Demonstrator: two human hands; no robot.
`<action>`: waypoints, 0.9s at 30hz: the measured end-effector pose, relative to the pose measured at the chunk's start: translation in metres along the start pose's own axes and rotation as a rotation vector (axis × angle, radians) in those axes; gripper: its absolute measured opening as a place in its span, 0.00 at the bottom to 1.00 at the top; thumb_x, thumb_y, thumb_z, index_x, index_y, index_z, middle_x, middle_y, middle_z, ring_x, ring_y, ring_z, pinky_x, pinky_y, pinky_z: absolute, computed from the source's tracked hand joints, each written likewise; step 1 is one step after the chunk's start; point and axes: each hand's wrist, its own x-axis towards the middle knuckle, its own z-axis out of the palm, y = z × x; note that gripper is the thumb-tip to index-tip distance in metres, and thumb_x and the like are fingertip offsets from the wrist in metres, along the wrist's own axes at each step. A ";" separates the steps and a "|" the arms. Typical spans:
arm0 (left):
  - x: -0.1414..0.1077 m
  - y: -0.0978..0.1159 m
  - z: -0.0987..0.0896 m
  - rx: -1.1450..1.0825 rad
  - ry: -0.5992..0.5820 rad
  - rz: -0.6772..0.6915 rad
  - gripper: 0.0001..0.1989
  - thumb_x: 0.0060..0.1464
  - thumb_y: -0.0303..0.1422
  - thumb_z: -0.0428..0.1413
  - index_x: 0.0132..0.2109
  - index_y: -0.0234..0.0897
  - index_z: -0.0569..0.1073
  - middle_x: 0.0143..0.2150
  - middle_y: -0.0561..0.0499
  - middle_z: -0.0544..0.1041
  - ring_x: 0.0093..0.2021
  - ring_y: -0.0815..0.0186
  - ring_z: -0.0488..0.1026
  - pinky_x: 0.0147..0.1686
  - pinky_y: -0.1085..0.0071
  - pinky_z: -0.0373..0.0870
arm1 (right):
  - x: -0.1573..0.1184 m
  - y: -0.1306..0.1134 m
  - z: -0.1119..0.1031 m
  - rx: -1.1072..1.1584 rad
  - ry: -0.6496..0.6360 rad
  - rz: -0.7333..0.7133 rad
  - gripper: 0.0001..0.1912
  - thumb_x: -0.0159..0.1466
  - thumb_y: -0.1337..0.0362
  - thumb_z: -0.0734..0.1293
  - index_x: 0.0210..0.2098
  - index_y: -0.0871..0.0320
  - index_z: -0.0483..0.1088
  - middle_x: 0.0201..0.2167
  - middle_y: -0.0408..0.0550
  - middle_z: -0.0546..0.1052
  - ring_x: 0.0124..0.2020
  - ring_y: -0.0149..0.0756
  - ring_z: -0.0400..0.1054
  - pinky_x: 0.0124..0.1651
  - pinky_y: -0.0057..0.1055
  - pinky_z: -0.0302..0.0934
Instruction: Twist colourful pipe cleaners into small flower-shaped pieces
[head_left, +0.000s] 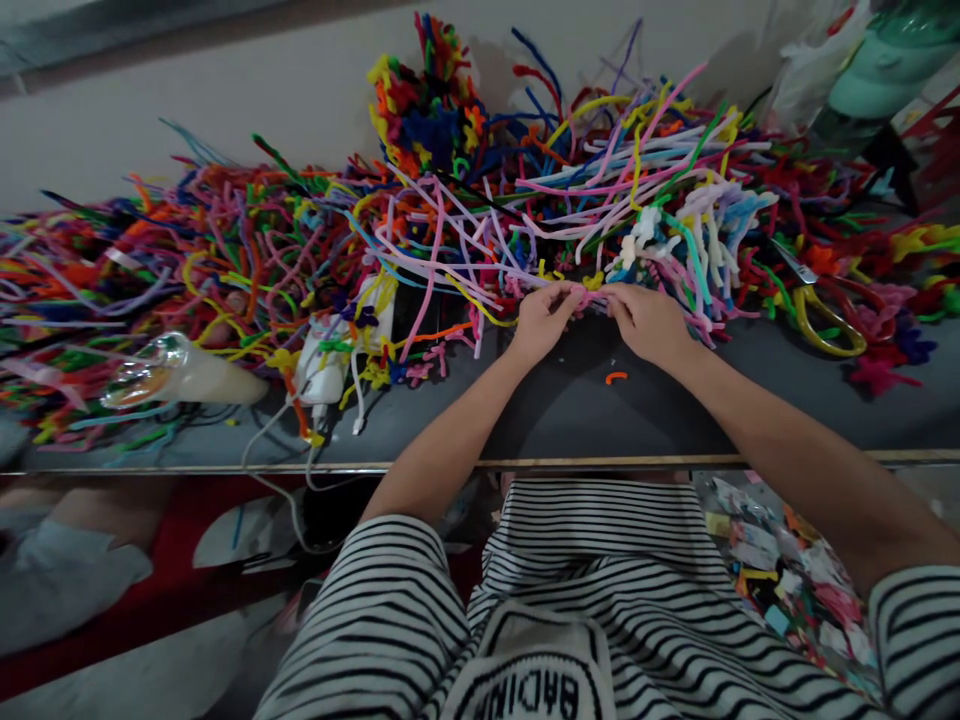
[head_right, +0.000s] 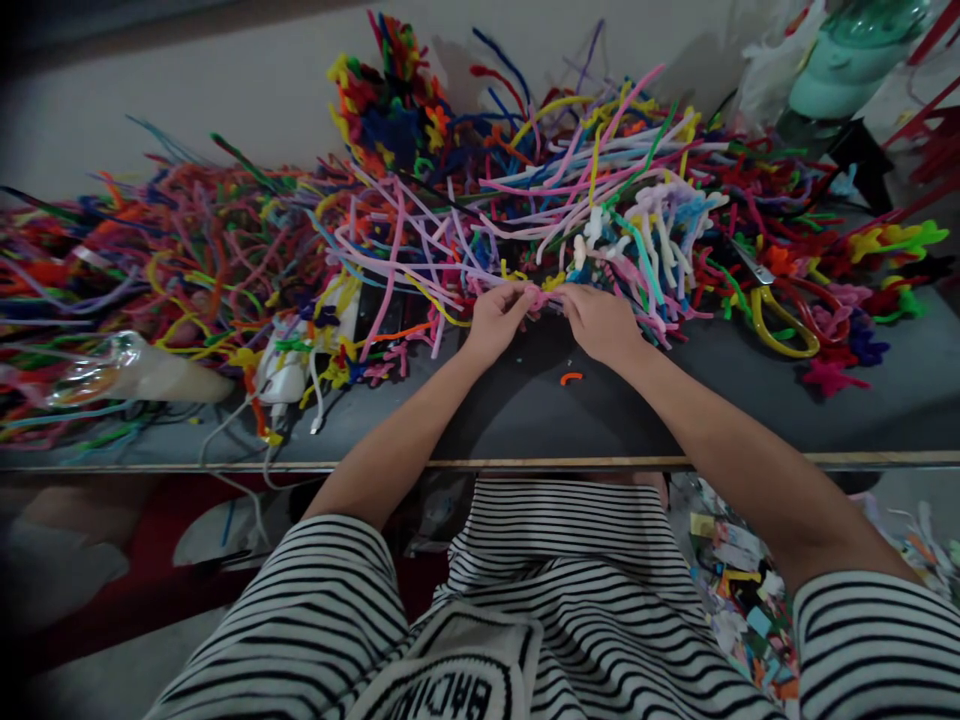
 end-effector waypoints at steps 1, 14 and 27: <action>0.000 0.001 0.000 -0.012 0.002 0.003 0.16 0.60 0.47 0.64 0.41 0.37 0.80 0.32 0.50 0.82 0.28 0.72 0.76 0.23 0.78 0.66 | 0.000 -0.001 0.000 -0.010 0.012 0.011 0.21 0.76 0.63 0.56 0.59 0.56 0.75 0.47 0.55 0.84 0.46 0.48 0.79 0.45 0.40 0.69; -0.012 0.031 -0.001 -0.153 -0.321 0.051 0.24 0.52 0.54 0.69 0.37 0.35 0.80 0.33 0.49 0.81 0.33 0.71 0.76 0.39 0.72 0.75 | -0.003 0.003 -0.004 0.279 0.362 0.042 0.18 0.74 0.49 0.63 0.50 0.54 0.77 0.46 0.55 0.83 0.47 0.48 0.79 0.52 0.42 0.71; -0.007 0.014 -0.007 -0.111 -0.246 0.160 0.26 0.54 0.52 0.68 0.52 0.39 0.85 0.45 0.46 0.87 0.44 0.64 0.82 0.51 0.66 0.78 | 0.000 -0.003 -0.001 0.368 0.183 -0.008 0.15 0.70 0.56 0.65 0.37 0.57 0.82 0.35 0.52 0.84 0.34 0.42 0.76 0.40 0.37 0.66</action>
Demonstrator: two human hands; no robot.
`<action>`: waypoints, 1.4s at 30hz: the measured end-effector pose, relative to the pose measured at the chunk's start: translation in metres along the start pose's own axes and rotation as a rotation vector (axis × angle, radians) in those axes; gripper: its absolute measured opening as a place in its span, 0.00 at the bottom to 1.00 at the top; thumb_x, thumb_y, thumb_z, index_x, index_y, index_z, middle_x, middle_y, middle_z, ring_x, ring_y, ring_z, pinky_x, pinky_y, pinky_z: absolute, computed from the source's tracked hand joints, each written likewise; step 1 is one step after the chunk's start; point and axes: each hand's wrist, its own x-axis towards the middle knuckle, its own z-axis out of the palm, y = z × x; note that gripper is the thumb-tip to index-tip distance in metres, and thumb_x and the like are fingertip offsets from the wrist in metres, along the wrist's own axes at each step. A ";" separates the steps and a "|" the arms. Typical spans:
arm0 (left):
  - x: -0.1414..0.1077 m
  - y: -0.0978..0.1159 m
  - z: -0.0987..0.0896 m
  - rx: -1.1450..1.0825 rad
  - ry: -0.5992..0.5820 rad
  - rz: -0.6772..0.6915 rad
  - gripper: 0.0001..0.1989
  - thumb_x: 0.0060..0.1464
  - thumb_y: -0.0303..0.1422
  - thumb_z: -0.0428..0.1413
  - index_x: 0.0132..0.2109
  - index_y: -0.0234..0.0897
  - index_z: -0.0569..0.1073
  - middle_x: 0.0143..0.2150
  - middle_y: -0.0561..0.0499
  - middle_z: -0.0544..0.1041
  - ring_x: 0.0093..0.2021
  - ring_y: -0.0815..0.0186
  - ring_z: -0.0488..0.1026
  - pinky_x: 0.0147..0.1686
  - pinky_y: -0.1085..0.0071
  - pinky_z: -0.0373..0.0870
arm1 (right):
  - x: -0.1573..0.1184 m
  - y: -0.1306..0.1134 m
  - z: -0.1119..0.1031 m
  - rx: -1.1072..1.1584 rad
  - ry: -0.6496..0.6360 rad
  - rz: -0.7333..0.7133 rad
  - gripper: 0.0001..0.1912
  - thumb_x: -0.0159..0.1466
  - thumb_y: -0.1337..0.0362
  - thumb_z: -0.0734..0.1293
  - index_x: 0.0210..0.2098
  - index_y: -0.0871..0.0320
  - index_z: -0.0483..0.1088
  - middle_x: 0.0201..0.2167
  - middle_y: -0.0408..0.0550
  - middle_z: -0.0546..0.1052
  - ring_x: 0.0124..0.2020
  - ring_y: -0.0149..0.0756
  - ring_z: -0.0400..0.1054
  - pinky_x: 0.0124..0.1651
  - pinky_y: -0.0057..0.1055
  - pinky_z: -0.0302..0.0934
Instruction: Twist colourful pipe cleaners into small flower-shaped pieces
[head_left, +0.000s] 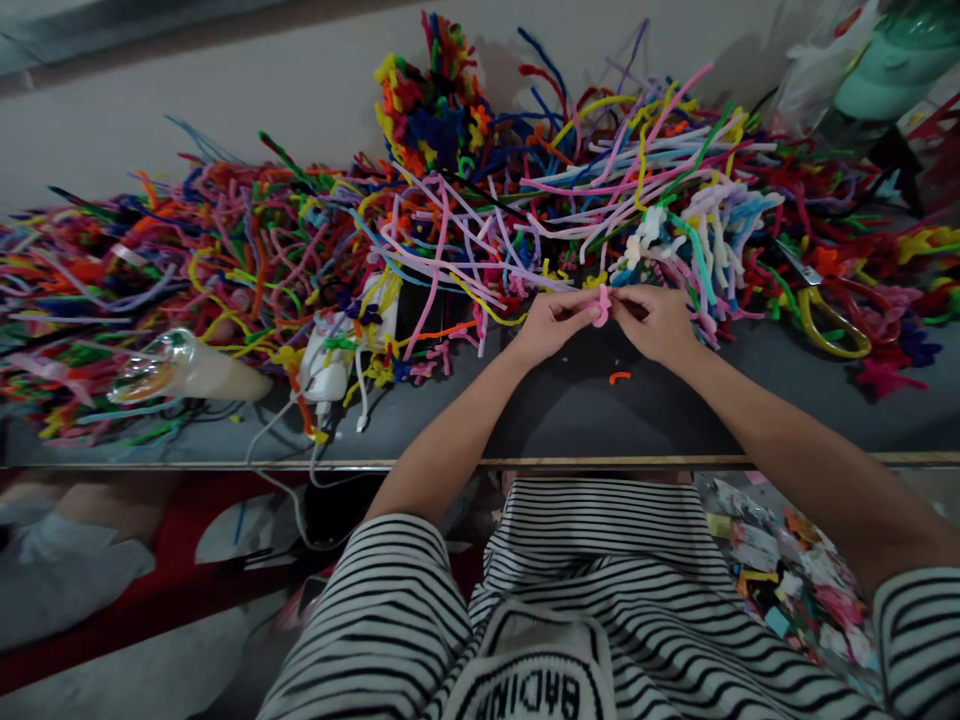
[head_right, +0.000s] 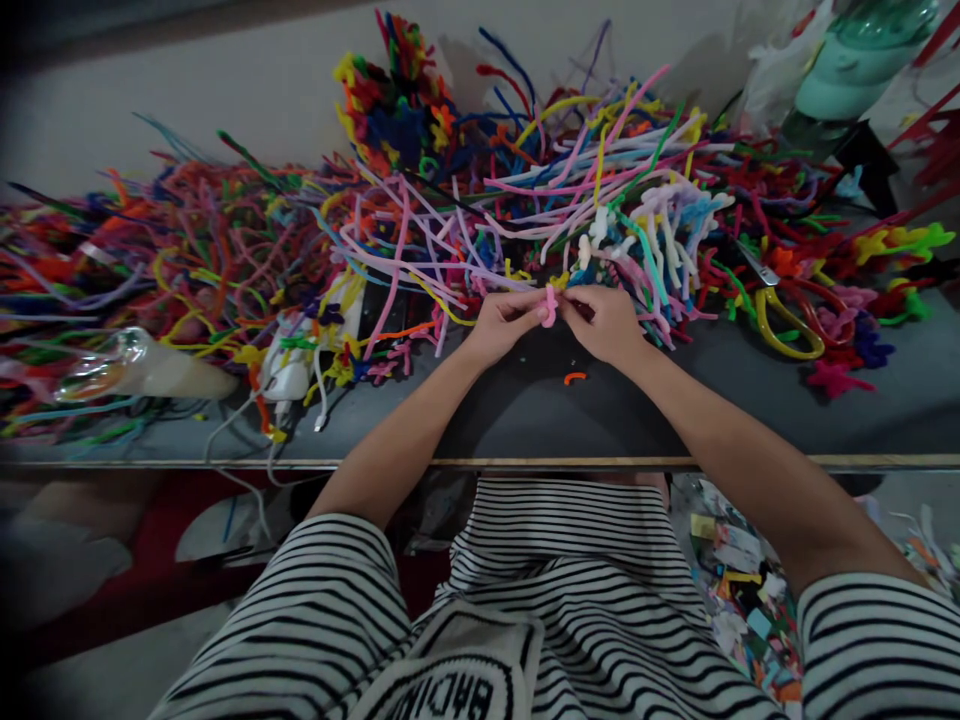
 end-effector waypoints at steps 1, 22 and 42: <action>0.001 -0.003 -0.001 0.011 0.033 0.002 0.27 0.54 0.52 0.68 0.53 0.39 0.84 0.46 0.46 0.87 0.44 0.64 0.82 0.50 0.66 0.78 | 0.000 -0.001 -0.001 0.010 -0.008 0.002 0.16 0.70 0.56 0.65 0.37 0.57 0.82 0.33 0.51 0.84 0.32 0.40 0.75 0.39 0.37 0.65; -0.001 -0.011 0.010 0.346 0.063 0.172 0.17 0.65 0.31 0.58 0.59 0.42 0.81 0.38 0.50 0.86 0.41 0.63 0.82 0.51 0.62 0.79 | 0.000 -0.004 0.005 0.256 0.069 0.199 0.26 0.65 0.40 0.70 0.28 0.56 0.82 0.23 0.46 0.79 0.25 0.34 0.69 0.29 0.32 0.60; 0.001 -0.004 -0.022 0.847 0.042 0.646 0.15 0.72 0.38 0.52 0.51 0.47 0.84 0.45 0.49 0.87 0.49 0.64 0.82 0.53 0.63 0.79 | 0.014 0.016 0.001 0.779 -0.484 0.436 0.20 0.56 0.47 0.77 0.28 0.58 0.73 0.15 0.34 0.62 0.16 0.23 0.46 0.22 0.28 0.37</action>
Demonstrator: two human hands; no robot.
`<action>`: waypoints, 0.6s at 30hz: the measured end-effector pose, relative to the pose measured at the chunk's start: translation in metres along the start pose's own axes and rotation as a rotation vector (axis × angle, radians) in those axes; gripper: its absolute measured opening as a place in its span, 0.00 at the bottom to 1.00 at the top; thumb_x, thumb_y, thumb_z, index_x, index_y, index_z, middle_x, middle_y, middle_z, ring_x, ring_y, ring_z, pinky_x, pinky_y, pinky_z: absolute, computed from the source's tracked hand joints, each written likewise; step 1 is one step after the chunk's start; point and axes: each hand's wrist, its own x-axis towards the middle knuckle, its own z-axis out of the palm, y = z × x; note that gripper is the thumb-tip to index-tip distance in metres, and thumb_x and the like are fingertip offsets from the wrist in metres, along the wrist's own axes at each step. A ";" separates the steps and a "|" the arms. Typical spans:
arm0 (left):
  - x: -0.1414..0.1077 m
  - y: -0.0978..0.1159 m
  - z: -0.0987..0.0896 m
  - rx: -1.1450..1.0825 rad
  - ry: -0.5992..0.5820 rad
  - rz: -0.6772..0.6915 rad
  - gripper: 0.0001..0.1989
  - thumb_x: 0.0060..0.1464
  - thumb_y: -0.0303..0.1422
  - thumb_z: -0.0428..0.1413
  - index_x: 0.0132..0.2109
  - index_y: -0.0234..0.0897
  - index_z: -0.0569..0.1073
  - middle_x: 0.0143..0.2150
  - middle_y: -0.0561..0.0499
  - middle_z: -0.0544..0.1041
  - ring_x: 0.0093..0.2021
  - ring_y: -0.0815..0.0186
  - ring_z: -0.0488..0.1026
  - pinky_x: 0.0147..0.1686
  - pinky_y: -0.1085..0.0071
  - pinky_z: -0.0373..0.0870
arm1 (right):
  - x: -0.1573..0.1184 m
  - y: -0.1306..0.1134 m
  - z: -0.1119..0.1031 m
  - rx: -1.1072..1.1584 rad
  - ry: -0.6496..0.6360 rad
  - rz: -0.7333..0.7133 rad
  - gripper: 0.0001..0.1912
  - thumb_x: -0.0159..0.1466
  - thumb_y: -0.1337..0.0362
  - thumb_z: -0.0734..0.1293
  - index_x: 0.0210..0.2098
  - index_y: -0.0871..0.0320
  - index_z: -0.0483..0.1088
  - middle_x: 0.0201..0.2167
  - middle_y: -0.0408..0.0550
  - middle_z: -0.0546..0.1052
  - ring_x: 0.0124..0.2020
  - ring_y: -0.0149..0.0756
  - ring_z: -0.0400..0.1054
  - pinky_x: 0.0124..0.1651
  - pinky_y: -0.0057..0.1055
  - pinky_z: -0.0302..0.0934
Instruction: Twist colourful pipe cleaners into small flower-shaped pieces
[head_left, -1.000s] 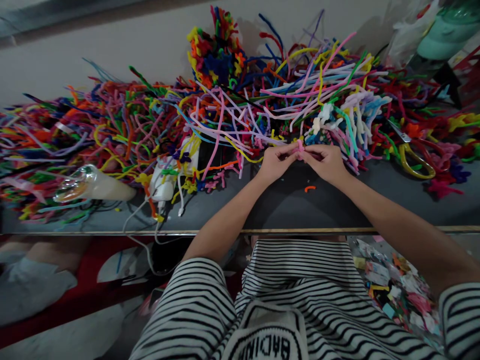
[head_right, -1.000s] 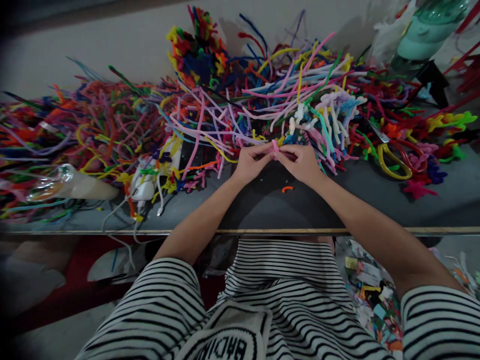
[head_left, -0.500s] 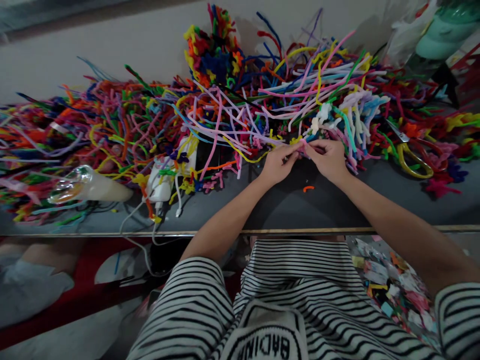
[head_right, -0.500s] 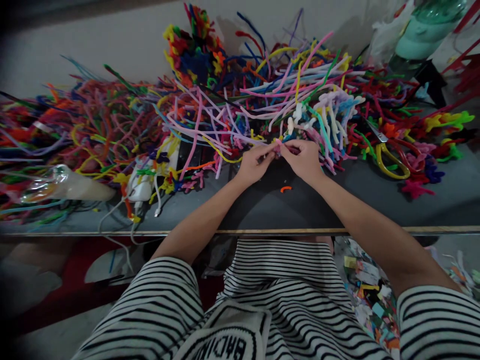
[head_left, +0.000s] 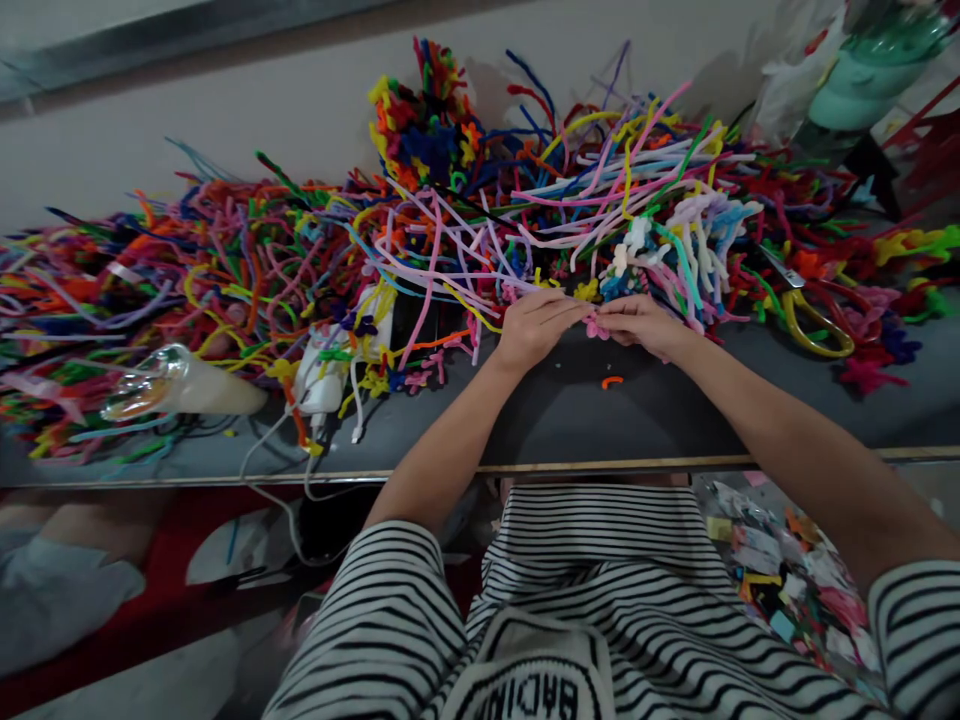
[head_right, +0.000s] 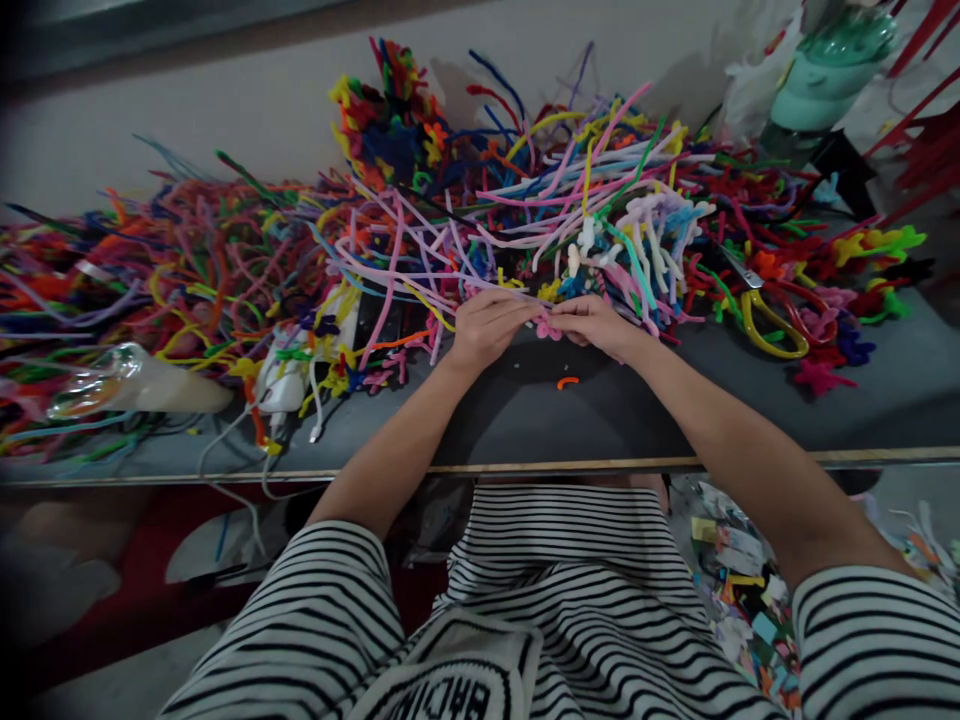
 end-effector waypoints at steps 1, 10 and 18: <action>0.001 0.000 -0.003 0.023 -0.007 0.025 0.14 0.71 0.37 0.53 0.52 0.48 0.84 0.45 0.50 0.87 0.49 0.64 0.82 0.53 0.63 0.79 | 0.000 -0.001 -0.001 0.012 -0.034 0.005 0.21 0.56 0.47 0.78 0.28 0.58 0.73 0.15 0.34 0.62 0.16 0.22 0.46 0.21 0.28 0.37; 0.007 0.007 -0.027 0.119 -0.191 0.134 0.13 0.72 0.33 0.52 0.54 0.46 0.80 0.48 0.50 0.86 0.52 0.64 0.81 0.54 0.64 0.76 | -0.001 -0.003 -0.007 -0.129 -0.102 -0.038 0.26 0.59 0.40 0.76 0.30 0.58 0.75 0.18 0.37 0.66 0.18 0.23 0.49 0.21 0.27 0.41; 0.012 0.021 -0.014 0.147 -0.262 0.035 0.12 0.69 0.34 0.51 0.41 0.36 0.78 0.38 0.45 0.83 0.48 0.58 0.79 0.50 0.61 0.75 | -0.014 -0.002 -0.001 -0.919 0.168 -0.346 0.10 0.63 0.59 0.69 0.33 0.59 0.79 0.23 0.46 0.76 0.26 0.33 0.66 0.32 0.31 0.53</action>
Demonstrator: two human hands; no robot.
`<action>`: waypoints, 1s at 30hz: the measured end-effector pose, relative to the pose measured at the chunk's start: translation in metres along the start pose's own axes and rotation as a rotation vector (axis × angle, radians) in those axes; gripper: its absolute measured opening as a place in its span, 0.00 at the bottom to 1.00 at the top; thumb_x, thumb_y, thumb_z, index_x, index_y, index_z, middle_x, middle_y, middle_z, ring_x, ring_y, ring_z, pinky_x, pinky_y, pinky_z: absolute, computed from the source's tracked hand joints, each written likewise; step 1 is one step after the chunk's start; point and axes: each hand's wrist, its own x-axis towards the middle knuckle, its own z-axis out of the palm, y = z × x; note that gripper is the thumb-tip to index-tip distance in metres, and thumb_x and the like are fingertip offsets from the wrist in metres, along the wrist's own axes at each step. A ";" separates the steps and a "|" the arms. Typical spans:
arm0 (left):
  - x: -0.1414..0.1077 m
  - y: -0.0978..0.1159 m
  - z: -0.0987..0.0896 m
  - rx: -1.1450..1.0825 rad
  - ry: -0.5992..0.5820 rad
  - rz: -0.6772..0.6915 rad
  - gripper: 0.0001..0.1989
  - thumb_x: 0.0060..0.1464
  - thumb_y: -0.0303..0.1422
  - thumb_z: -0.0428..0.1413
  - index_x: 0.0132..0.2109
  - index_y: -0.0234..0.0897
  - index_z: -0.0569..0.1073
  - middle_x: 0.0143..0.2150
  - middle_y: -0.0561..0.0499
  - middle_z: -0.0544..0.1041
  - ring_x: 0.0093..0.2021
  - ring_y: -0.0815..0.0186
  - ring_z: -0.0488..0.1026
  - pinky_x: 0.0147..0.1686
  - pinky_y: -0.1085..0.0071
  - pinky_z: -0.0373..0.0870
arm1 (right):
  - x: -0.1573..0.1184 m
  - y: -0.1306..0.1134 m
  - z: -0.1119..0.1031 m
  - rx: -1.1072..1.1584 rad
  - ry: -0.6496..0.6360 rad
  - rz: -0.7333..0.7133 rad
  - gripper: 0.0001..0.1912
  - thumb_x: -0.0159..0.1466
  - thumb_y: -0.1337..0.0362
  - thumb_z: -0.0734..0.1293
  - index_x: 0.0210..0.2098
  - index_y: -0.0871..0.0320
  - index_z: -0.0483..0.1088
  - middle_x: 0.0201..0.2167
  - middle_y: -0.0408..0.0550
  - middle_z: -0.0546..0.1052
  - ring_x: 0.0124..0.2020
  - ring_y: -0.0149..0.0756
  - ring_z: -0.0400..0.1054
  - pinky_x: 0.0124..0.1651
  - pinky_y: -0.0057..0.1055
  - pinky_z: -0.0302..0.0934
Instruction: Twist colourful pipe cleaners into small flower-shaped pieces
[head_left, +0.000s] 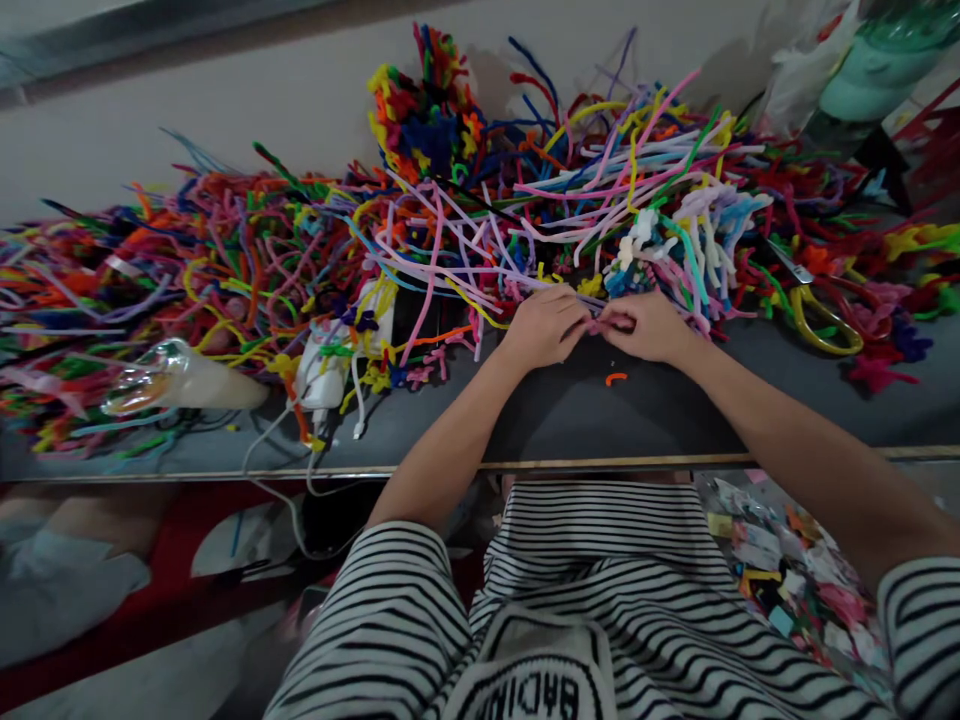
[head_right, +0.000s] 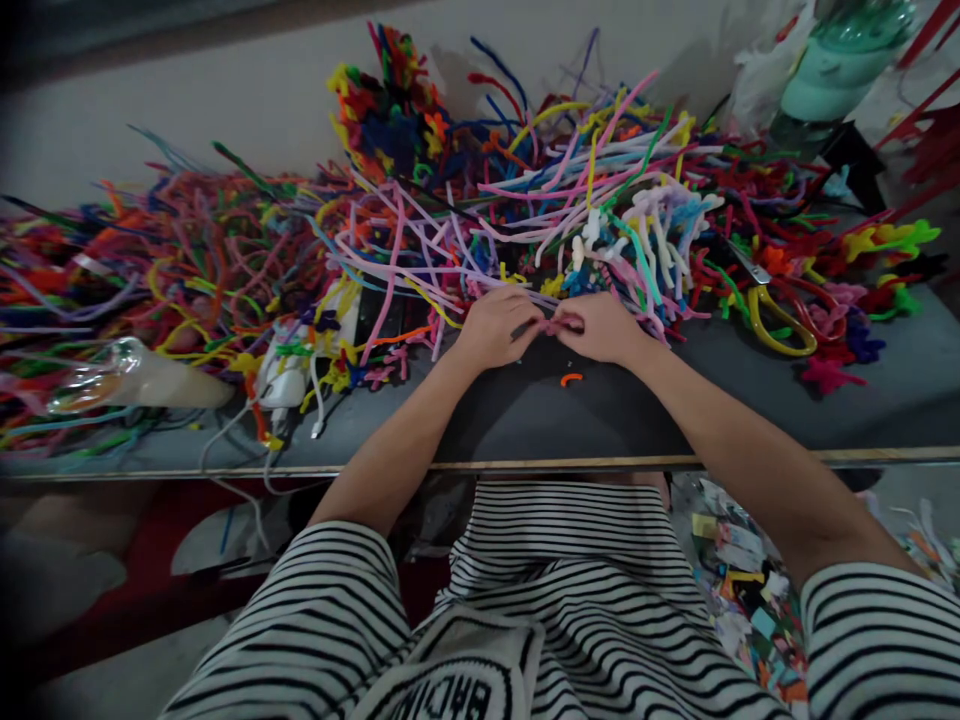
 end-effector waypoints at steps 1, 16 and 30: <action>0.000 0.001 0.004 -0.050 0.011 -0.052 0.12 0.68 0.35 0.52 0.40 0.36 0.77 0.36 0.45 0.82 0.47 0.58 0.79 0.49 0.61 0.75 | -0.002 -0.002 0.002 -0.133 0.041 -0.038 0.09 0.63 0.61 0.68 0.34 0.59 0.79 0.25 0.47 0.78 0.28 0.35 0.69 0.33 0.32 0.53; -0.005 -0.014 0.007 -0.073 0.132 -0.063 0.14 0.71 0.36 0.52 0.53 0.42 0.81 0.47 0.46 0.85 0.52 0.60 0.78 0.58 0.56 0.73 | 0.004 -0.001 0.004 0.295 0.045 0.167 0.12 0.63 0.58 0.69 0.32 0.59 0.80 0.24 0.45 0.78 0.26 0.31 0.65 0.32 0.30 0.56; -0.001 -0.007 0.004 0.088 -0.061 0.004 0.16 0.74 0.37 0.47 0.54 0.37 0.76 0.51 0.42 0.83 0.62 0.57 0.75 0.62 0.56 0.73 | 0.009 -0.005 -0.005 0.680 -0.140 0.240 0.19 0.56 0.47 0.78 0.25 0.58 0.79 0.26 0.47 0.79 0.30 0.32 0.70 0.36 0.31 0.62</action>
